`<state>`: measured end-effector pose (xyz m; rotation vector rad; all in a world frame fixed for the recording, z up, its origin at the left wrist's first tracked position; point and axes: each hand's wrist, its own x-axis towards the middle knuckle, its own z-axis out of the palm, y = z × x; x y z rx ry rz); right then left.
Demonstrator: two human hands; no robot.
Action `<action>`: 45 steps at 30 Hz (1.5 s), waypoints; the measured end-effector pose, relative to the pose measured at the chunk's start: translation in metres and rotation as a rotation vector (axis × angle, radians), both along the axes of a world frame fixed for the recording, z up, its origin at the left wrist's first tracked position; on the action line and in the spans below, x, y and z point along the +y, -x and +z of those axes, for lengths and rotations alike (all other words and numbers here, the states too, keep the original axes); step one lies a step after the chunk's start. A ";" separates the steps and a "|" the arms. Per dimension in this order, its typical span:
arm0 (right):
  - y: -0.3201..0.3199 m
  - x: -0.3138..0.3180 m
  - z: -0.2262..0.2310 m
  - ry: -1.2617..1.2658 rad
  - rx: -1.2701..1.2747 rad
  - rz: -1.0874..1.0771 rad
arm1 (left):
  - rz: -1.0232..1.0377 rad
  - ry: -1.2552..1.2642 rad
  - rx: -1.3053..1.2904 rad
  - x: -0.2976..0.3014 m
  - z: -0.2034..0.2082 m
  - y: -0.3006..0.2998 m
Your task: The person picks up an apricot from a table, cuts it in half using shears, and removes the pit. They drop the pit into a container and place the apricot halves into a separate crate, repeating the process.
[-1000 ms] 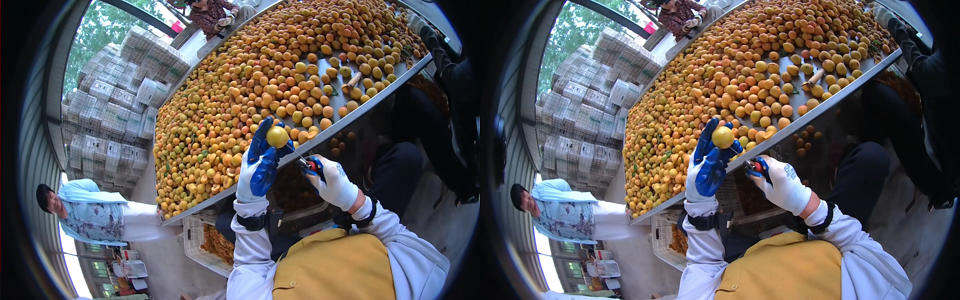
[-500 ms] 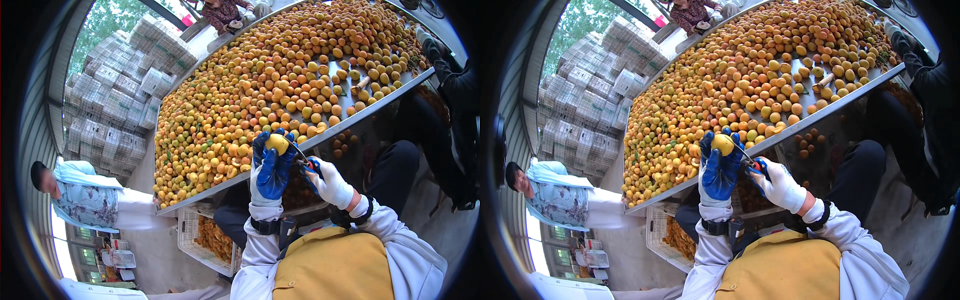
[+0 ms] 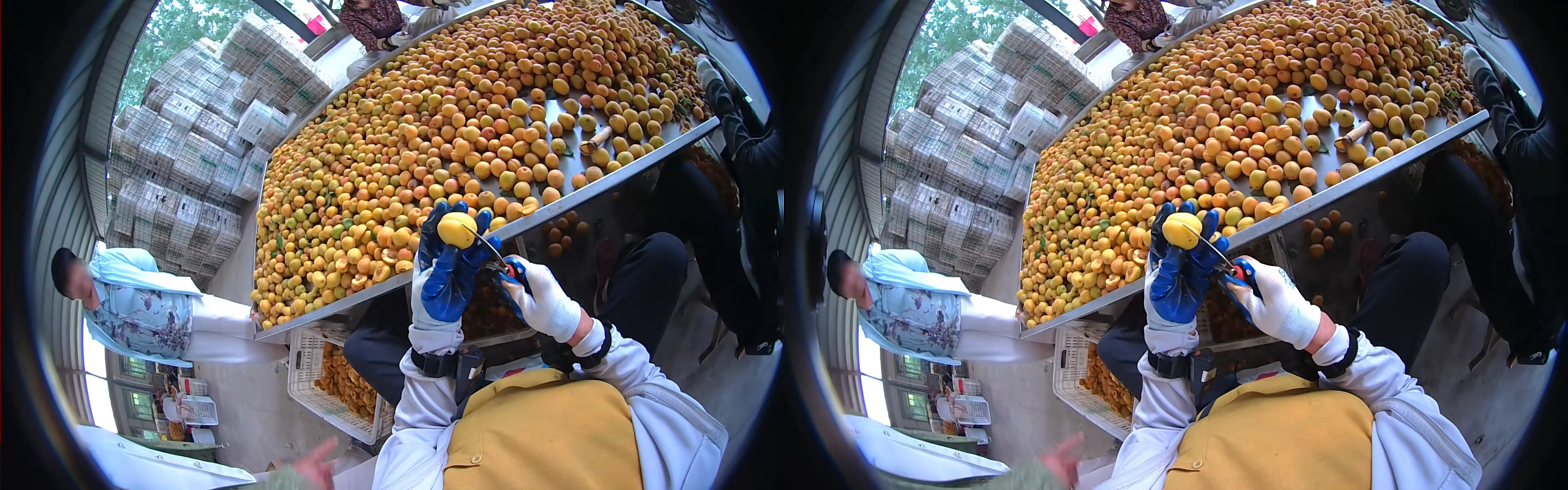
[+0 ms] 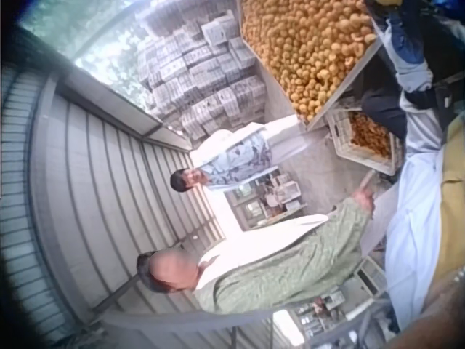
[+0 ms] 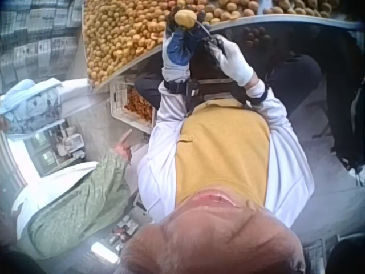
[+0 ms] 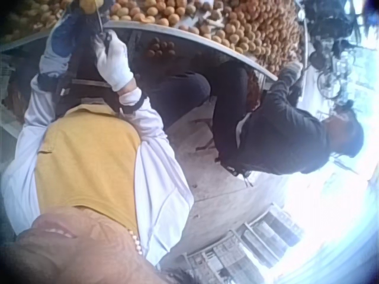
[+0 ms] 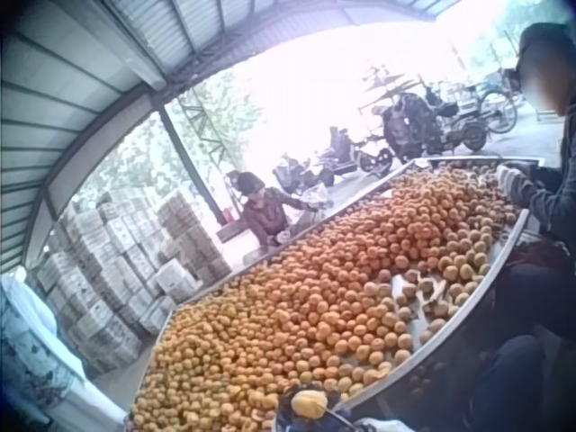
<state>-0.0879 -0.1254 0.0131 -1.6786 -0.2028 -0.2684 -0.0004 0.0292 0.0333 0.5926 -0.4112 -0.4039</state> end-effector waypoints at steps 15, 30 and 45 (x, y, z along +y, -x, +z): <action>-0.001 0.008 -0.002 0.131 -0.066 0.079 | 0.011 -0.197 -0.067 0.024 0.011 0.012; -0.006 0.022 -0.024 0.158 0.013 -0.035 | 0.174 -0.461 -0.298 0.025 -0.003 0.021; -0.011 0.032 -0.029 0.210 -0.037 0.056 | 0.324 -1.043 -0.606 0.052 -0.008 0.015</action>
